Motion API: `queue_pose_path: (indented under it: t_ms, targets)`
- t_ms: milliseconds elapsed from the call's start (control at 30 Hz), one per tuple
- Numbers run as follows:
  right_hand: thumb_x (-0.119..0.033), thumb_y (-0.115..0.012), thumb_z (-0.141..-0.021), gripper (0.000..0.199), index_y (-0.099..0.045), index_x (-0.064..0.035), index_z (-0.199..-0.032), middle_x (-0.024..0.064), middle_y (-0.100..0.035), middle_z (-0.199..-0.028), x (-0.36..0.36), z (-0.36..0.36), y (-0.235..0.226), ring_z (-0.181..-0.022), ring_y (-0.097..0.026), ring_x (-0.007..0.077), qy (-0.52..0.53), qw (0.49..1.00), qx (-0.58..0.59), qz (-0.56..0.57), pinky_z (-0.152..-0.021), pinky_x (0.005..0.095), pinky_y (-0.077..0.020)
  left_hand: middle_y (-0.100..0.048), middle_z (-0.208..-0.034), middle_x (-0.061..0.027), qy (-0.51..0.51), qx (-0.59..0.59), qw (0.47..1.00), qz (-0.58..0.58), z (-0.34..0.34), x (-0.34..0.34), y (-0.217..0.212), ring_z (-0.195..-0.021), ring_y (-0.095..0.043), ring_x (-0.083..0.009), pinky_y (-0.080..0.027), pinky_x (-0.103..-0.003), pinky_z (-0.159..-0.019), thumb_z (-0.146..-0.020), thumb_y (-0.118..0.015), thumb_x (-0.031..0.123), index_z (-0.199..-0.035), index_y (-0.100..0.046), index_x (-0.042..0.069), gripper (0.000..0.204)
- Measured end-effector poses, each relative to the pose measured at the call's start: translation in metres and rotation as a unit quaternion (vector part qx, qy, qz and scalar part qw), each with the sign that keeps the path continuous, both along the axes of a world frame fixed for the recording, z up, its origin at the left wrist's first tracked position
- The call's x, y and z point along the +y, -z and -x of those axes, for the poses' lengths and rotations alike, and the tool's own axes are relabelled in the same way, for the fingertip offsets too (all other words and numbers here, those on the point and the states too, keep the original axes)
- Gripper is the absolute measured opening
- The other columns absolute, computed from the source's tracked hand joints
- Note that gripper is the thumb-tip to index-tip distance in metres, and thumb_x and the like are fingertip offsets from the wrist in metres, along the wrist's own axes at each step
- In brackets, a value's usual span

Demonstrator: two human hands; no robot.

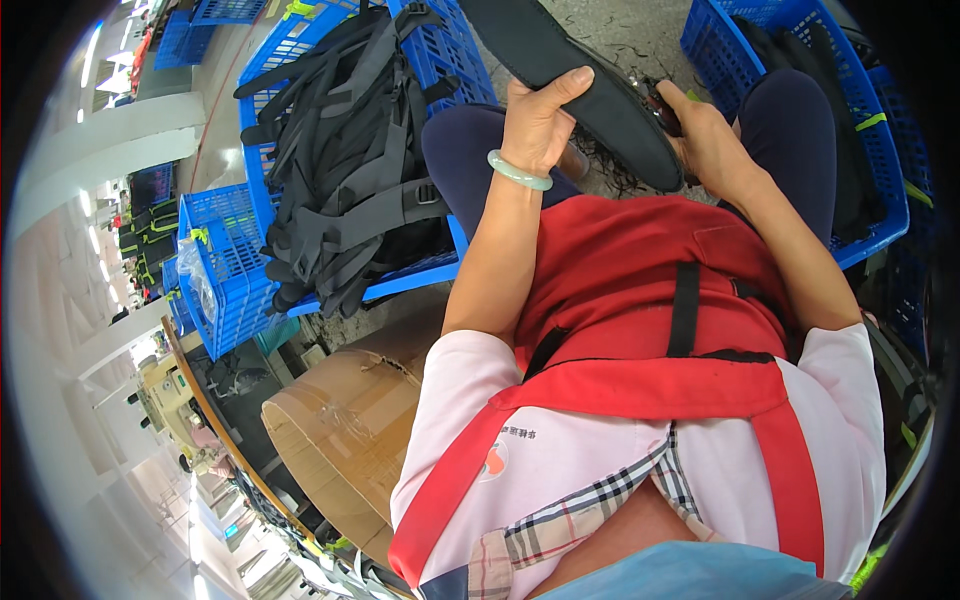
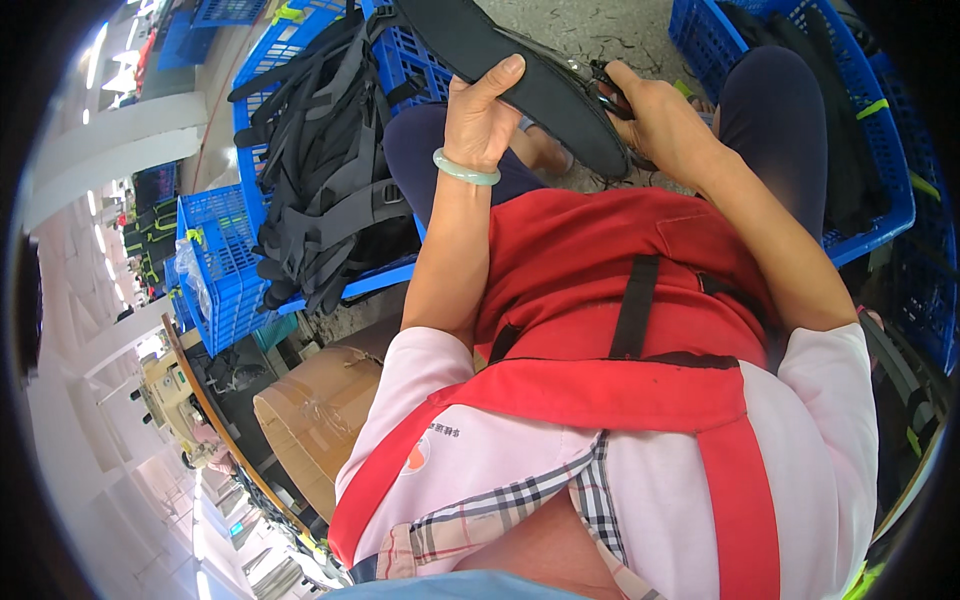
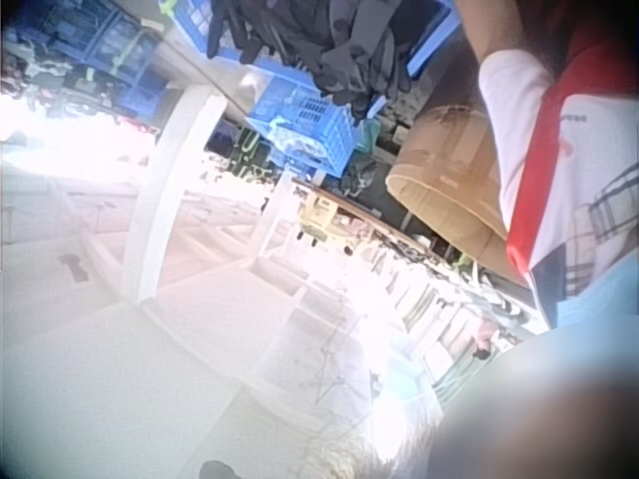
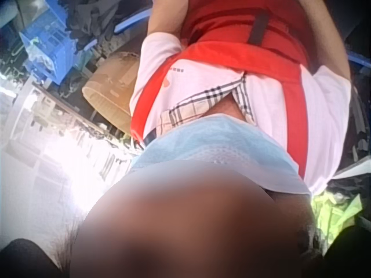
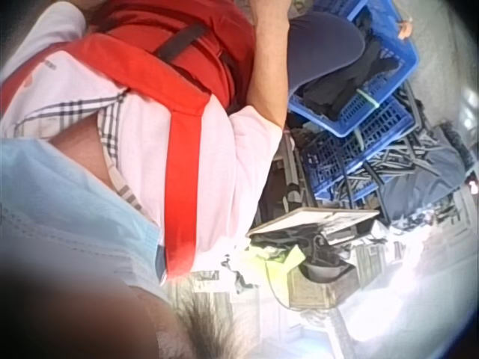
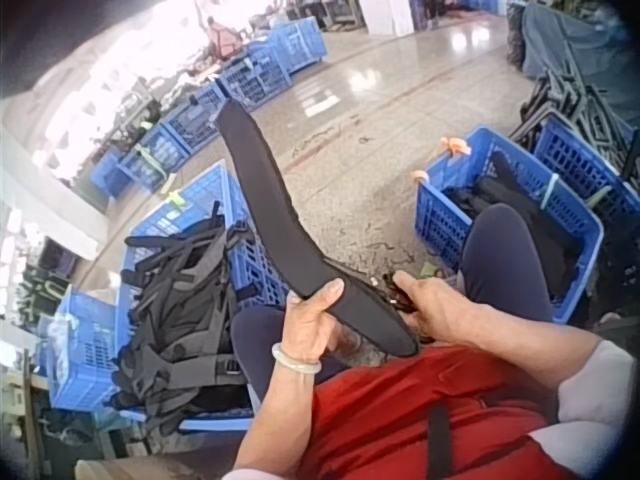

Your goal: Trim excess material from black straps using scissors.

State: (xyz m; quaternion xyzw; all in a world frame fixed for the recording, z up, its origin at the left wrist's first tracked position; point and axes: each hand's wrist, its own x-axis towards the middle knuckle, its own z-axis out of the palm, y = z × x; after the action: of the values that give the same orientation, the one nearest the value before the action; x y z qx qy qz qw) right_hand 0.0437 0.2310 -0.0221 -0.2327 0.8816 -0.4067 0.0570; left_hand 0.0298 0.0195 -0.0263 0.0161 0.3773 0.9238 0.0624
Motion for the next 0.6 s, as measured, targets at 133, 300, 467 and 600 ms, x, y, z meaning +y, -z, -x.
queue_pose_path:
  t_ms: [133, 300, 467, 600]
  targets:
    - [-0.011, -0.064, -0.085, 0.027, -0.045, -0.0005, -0.101, 0.0252, -0.060, -0.082, -0.003, 0.000, -0.014, -0.082, -0.057, 0.0443, 0.020, 0.997, -0.062, -0.036, -0.066, 0.0457, -0.0438, -0.066, -0.091, -0.0060, 0.015, -0.062, 0.997, -0.031, 0.006, -0.014, -0.005, -0.083, -0.065, -0.0183, -0.055, -0.033, -0.077, -0.080, -0.069, -0.002, -0.096, -0.063, 0.002, 0.018]
    - [-0.012, -0.064, -0.084, 0.027, -0.045, -0.0011, -0.100, 0.0231, -0.062, -0.084, -0.004, -0.004, 0.002, -0.084, -0.060, 0.0417, 0.014, 0.999, -0.032, -0.018, -0.067, 0.0445, -0.0457, -0.065, -0.090, -0.0054, -0.006, -0.046, 0.998, -0.042, 0.008, -0.008, 0.001, -0.084, -0.065, -0.0188, -0.054, -0.033, -0.078, -0.079, -0.070, -0.001, -0.095, -0.063, 0.004, 0.018]
    - [-0.012, -0.064, -0.084, 0.029, -0.045, -0.0015, -0.102, 0.0233, -0.063, -0.087, -0.010, -0.004, 0.007, -0.086, -0.061, 0.0418, 0.032, 0.999, -0.014, -0.020, -0.069, 0.0461, -0.0469, -0.065, -0.091, -0.0054, -0.003, -0.037, 0.998, -0.047, 0.002, 0.000, 0.000, -0.085, -0.064, -0.0184, -0.053, -0.034, -0.081, -0.079, -0.071, -0.002, -0.095, -0.063, 0.004, 0.019]
    - [-0.013, -0.064, -0.084, 0.029, -0.044, -0.0016, -0.103, 0.0242, -0.063, -0.085, -0.010, -0.003, 0.004, -0.084, -0.060, 0.0436, 0.034, 0.999, -0.019, -0.027, -0.069, 0.0476, -0.0464, -0.064, -0.092, -0.0055, -0.008, -0.043, 0.998, -0.046, 0.002, 0.001, 0.000, -0.086, -0.064, -0.0190, -0.053, -0.035, -0.081, -0.079, -0.070, -0.003, -0.095, -0.062, 0.004, 0.019]
